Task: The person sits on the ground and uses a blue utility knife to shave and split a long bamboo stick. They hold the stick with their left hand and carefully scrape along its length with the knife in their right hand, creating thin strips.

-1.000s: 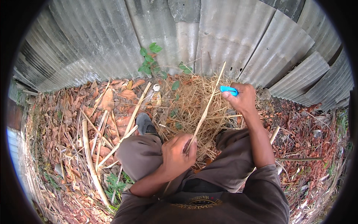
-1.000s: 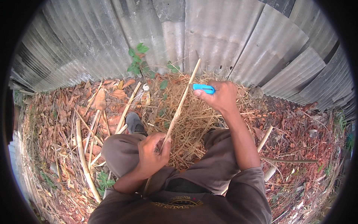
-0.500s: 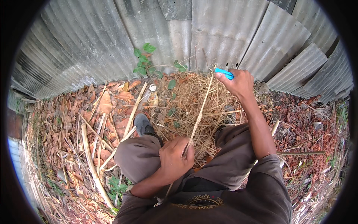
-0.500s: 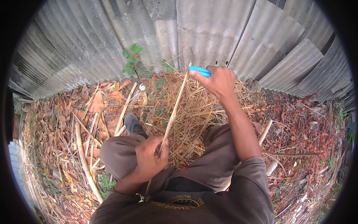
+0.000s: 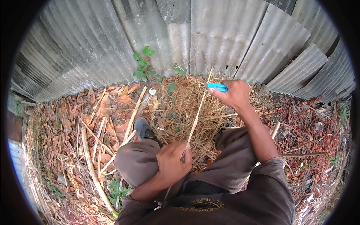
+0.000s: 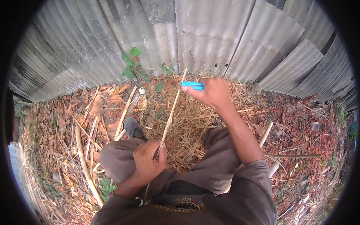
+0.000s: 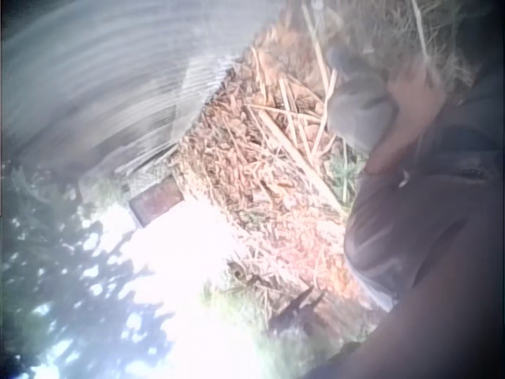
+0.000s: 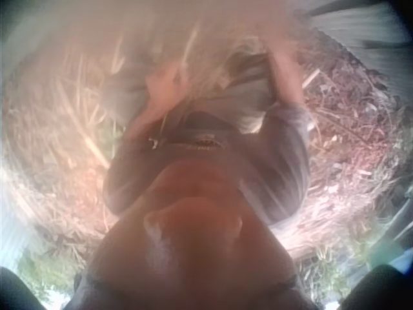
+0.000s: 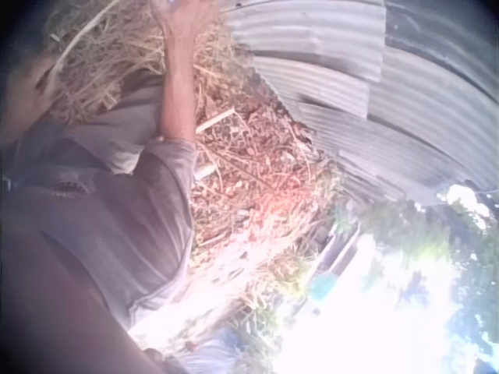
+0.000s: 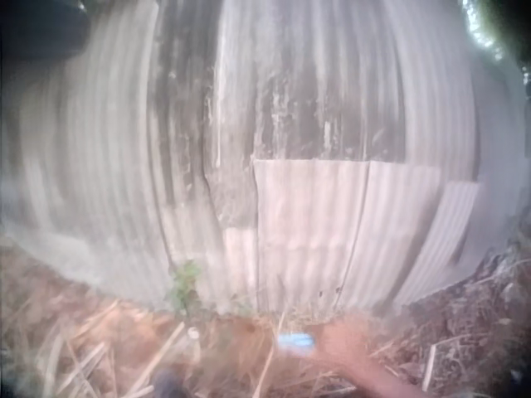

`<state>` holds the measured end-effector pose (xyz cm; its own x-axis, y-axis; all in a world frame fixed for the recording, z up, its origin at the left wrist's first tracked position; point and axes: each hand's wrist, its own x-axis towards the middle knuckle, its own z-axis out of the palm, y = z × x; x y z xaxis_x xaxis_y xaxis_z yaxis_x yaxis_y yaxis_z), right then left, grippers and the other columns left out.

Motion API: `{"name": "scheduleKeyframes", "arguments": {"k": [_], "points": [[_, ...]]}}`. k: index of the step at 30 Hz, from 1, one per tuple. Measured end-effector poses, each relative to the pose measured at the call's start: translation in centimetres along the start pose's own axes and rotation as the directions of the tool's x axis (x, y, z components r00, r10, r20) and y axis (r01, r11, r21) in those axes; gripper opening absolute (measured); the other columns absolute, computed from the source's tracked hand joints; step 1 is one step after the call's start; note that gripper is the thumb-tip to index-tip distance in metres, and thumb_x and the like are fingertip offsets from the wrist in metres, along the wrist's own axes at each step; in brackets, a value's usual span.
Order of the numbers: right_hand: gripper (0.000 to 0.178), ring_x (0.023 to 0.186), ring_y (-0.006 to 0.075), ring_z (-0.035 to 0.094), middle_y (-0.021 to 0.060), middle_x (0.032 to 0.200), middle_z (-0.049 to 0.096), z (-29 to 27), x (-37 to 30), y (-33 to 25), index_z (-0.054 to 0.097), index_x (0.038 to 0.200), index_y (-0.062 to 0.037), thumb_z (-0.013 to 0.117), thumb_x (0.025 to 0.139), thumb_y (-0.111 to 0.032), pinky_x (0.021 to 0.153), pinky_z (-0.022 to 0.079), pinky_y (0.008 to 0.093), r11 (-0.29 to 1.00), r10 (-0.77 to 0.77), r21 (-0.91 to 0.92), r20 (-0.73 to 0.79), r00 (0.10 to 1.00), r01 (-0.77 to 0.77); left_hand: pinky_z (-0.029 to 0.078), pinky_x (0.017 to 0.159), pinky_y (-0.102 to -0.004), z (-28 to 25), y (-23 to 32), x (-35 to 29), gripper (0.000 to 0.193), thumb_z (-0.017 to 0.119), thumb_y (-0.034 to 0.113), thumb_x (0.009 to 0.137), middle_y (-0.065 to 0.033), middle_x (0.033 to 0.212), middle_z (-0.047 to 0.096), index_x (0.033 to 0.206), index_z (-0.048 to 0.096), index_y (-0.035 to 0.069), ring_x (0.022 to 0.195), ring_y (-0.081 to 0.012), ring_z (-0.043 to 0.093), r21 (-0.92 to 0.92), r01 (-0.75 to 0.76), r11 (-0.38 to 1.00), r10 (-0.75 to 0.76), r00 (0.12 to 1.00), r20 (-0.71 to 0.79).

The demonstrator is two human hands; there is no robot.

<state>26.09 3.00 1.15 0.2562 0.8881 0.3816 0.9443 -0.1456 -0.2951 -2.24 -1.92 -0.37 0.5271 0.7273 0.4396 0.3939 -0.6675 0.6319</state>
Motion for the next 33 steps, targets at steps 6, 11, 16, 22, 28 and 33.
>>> {"name": "scheduleKeyframes", "arguments": {"k": [6, 11, 16, 22, 28, 33], "points": [[0.077, 0.045, 0.0294, 0.059, 0.0091, 0.042, 0.052, 0.4, -1.4, -1.4, 0.066, 0.057, -0.0068, 0.056, 0.069, -0.082, 0.049, 0.047, 0.0410, 0.994, -0.106, 0.023, 0.073, 0.992, 0.105, 0.045, 0.055, -0.0387, 0.0, -0.6, -0.1, 0.010, 0.064, 0.001, 0.076, -0.0129, 0.073, 0.061, 0.086, 0.063, 0.001, 0.060, -0.0333, 0.058, 0.013, 0.022, 1.000, -0.022, 1.000, 0.017], [0.081, 0.050, 0.0310, 0.060, 0.0116, 0.046, 0.055, 0.0, 1.5, 3.4, 0.067, 0.059, -0.0049, 0.051, 0.072, -0.083, 0.053, 0.048, 0.0431, 0.977, 0.211, -0.029, 0.038, 0.977, -0.210, 0.045, 0.055, -0.0368, 0.5, 0.3, -0.2, 0.011, 0.066, -0.001, 0.074, -0.0128, 0.071, 0.061, 0.085, 0.063, 0.001, 0.057, -0.0312, 0.058, -0.081, -0.038, 0.996, 0.041, 0.999, 0.035], [0.082, 0.053, 0.0317, 0.060, 0.0131, 0.048, 0.054, 0.1, -0.4, 3.3, 0.066, 0.060, -0.0036, 0.047, 0.076, -0.082, 0.056, 0.046, 0.0451, 0.920, 0.328, 0.228, 0.003, 0.945, -0.320, 0.042, 0.051, -0.0289, 0.7, 0.2, -0.8, 0.010, 0.066, -0.001, 0.079, -0.0092, 0.067, 0.061, 0.088, 0.061, -0.001, 0.052, -0.0165, 0.057, -0.114, -0.107, 0.988, 0.107, 0.994, -0.003], [0.076, 0.049, 0.0302, 0.057, 0.0121, 0.046, 0.052, 0.0, -1.1, 4.0, 0.063, 0.058, -0.0036, 0.052, 0.077, -0.077, 0.054, 0.045, 0.0431, 0.921, 0.313, 0.231, 0.045, 0.949, -0.315, 0.041, 0.053, -0.0213, 1.6, -0.4, -0.9, 0.007, 0.066, 0.002, 0.086, -0.0016, 0.069, 0.059, 0.086, 0.059, -0.001, 0.057, -0.0033, 0.052, -0.640, 0.425, 0.639, -0.338, 0.904, 0.263], [0.071, 0.042, 0.0292, 0.055, 0.0098, 0.044, 0.051, 0.0, -3.1, -0.8, 0.064, 0.058, -0.0058, 0.061, 0.072, -0.075, 0.045, 0.044, 0.0418, 0.985, -0.087, 0.153, 0.050, 0.995, 0.078, 0.041, 0.058, -0.0190, 1.6, -0.7, 0.0, 0.009, 0.066, 0.006, 0.089, -0.0001, 0.071, 0.061, 0.086, 0.059, 0.001, 0.065, -0.0019, 0.052, -0.666, 0.455, 0.591, -0.400, 0.882, 0.247], [0.068, 0.044, 0.0288, 0.056, 0.0077, 0.044, 0.049, -0.1, -3.2, -1.7, 0.061, 0.056, -0.0068, 0.064, 0.070, -0.073, 0.046, 0.044, 0.0419, 0.990, -0.126, 0.077, 0.060, 0.990, 0.122, 0.042, 0.057, -0.0207, 1.5, -0.6, 0.1, 0.007, 0.066, 0.004, 0.087, -0.0014, 0.068, 0.060, 0.085, 0.061, 0.000, 0.061, -0.0044, 0.052, -0.491, 0.325, 0.808, -0.332, 0.940, 0.076]]}}
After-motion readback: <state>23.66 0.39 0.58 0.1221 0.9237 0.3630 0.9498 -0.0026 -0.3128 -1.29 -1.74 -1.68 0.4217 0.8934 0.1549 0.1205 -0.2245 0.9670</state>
